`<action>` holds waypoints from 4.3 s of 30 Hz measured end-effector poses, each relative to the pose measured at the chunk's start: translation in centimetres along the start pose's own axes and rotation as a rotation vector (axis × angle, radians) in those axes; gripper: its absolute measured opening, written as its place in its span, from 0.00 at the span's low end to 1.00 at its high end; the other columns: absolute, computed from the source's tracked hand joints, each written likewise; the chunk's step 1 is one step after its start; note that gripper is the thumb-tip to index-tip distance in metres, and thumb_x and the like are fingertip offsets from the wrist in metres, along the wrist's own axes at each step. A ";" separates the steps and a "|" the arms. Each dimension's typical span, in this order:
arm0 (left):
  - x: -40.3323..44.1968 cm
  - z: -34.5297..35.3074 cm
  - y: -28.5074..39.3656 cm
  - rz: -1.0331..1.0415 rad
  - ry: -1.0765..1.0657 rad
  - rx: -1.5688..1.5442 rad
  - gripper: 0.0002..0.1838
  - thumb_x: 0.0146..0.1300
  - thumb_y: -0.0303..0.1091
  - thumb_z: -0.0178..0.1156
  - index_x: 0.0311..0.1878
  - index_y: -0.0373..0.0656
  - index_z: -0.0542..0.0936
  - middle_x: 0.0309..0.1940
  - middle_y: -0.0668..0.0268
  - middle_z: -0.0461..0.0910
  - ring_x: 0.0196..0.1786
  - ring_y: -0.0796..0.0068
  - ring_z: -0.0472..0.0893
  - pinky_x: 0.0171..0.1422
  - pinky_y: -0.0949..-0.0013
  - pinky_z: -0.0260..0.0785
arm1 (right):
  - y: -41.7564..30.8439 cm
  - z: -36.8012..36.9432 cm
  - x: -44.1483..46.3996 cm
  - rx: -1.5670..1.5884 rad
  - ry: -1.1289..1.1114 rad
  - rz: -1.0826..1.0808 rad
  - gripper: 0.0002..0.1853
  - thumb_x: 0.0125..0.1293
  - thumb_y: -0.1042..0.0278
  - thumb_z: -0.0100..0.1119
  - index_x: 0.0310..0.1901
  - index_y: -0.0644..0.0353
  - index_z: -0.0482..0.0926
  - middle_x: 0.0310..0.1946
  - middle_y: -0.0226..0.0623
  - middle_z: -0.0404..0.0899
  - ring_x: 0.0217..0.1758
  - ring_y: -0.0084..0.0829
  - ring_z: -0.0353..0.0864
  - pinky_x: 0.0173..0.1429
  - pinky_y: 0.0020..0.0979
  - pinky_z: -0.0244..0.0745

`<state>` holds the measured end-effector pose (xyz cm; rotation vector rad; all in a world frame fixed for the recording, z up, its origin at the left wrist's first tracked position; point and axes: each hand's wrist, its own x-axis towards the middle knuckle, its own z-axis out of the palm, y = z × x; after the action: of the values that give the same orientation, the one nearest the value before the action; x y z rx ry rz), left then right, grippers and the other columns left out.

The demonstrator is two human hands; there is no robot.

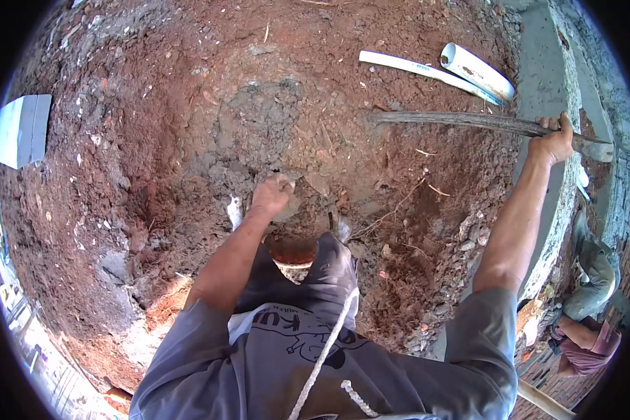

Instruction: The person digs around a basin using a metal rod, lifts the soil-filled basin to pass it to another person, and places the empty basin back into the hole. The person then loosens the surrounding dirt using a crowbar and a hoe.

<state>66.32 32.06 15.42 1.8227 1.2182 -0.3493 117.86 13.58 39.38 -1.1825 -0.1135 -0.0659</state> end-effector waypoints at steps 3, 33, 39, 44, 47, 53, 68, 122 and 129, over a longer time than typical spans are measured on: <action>-0.4 -1.6 -0.8 -0.053 0.183 -0.077 0.17 0.58 0.46 0.60 0.47 0.48 0.80 0.42 0.56 0.82 0.48 0.56 0.81 0.54 0.60 0.71 | 1.7 1.6 4.7 -0.161 0.160 -0.049 0.07 0.56 0.74 0.59 0.27 0.63 0.70 0.17 0.32 0.65 0.16 0.31 0.65 0.26 0.38 0.69; 1.9 10.2 18.9 0.986 -0.065 -0.108 0.22 0.46 0.53 0.70 0.18 0.48 0.73 0.26 0.66 0.75 0.39 0.63 0.74 0.50 0.60 0.63 | -11.2 -2.9 -33.8 -0.054 -0.374 -0.122 0.10 0.65 0.63 0.46 0.37 0.62 0.71 0.20 0.31 0.65 0.27 0.31 0.68 0.47 0.43 0.66; -1.4 10.1 12.9 0.860 -0.156 -0.141 0.18 0.44 0.47 0.71 0.19 0.46 0.74 0.25 0.63 0.75 0.40 0.60 0.76 0.49 0.59 0.64 | -11.2 -1.2 -38.0 -0.124 -0.309 -0.069 0.09 0.63 0.65 0.48 0.35 0.63 0.71 0.18 0.33 0.64 0.26 0.31 0.68 0.42 0.42 0.71; -4.7 10.1 5.0 0.599 -0.277 -0.165 0.15 0.43 0.43 0.70 0.22 0.44 0.76 0.27 0.58 0.77 0.41 0.55 0.77 0.48 0.57 0.67 | -9.2 1.0 -40.2 -0.270 -0.300 0.041 0.08 0.64 0.66 0.55 0.34 0.62 0.70 0.18 0.35 0.67 0.22 0.32 0.69 0.41 0.47 0.73; -6.0 10.8 1.7 0.444 -0.290 -0.235 0.16 0.43 0.43 0.71 0.27 0.43 0.78 0.29 0.55 0.79 0.41 0.52 0.78 0.47 0.56 0.69 | -9.3 0.5 -41.5 -0.316 -0.388 0.092 0.10 0.62 0.65 0.60 0.34 0.61 0.70 0.18 0.35 0.68 0.23 0.32 0.69 0.42 0.47 0.73; -9.7 9.5 5.4 0.504 -0.269 -0.119 0.19 0.41 0.47 0.74 0.28 0.45 0.78 0.34 0.58 0.79 0.45 0.57 0.78 0.50 0.58 0.68 | -15.6 -0.8 -40.6 -0.269 -0.468 0.098 0.09 0.62 0.65 0.59 0.34 0.60 0.70 0.20 0.34 0.67 0.27 0.32 0.69 0.44 0.46 0.70; -7.6 1.9 3.4 0.394 -0.186 -0.147 0.19 0.57 0.38 0.63 0.51 0.45 0.76 0.45 0.59 0.82 0.46 0.64 0.82 0.53 0.65 0.71 | -26.0 -4.2 -40.0 -0.235 -0.292 -0.060 0.08 0.64 0.67 0.55 0.41 0.61 0.71 0.22 0.31 0.62 0.28 0.30 0.63 0.44 0.38 0.64; -0.9 -4.2 2.6 0.462 -0.239 0.021 0.15 0.56 0.37 0.60 0.44 0.39 0.82 0.29 0.63 0.83 0.31 0.75 0.79 0.38 0.68 0.71 | -35.3 -25.9 -32.4 -2.836 -0.445 -0.162 0.23 0.58 0.64 0.51 0.58 0.57 0.70 0.59 0.39 0.68 0.73 0.40 0.52 0.77 0.49 0.34; -10.1 -7.1 -4.8 0.067 0.029 -0.272 0.12 0.57 0.40 0.60 0.42 0.46 0.82 0.39 0.57 0.83 0.44 0.62 0.82 0.48 0.63 0.71 | -39.5 -33.8 -19.7 -3.060 -0.770 0.733 0.15 0.56 0.55 0.58 0.46 0.43 0.82 0.46 0.31 0.81 0.52 0.30 0.79 0.49 0.39 0.75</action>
<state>55.82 32.22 23.43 1.6329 1.1605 -0.1122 95.71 -32.82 60.62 1.8150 0.0912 -0.6342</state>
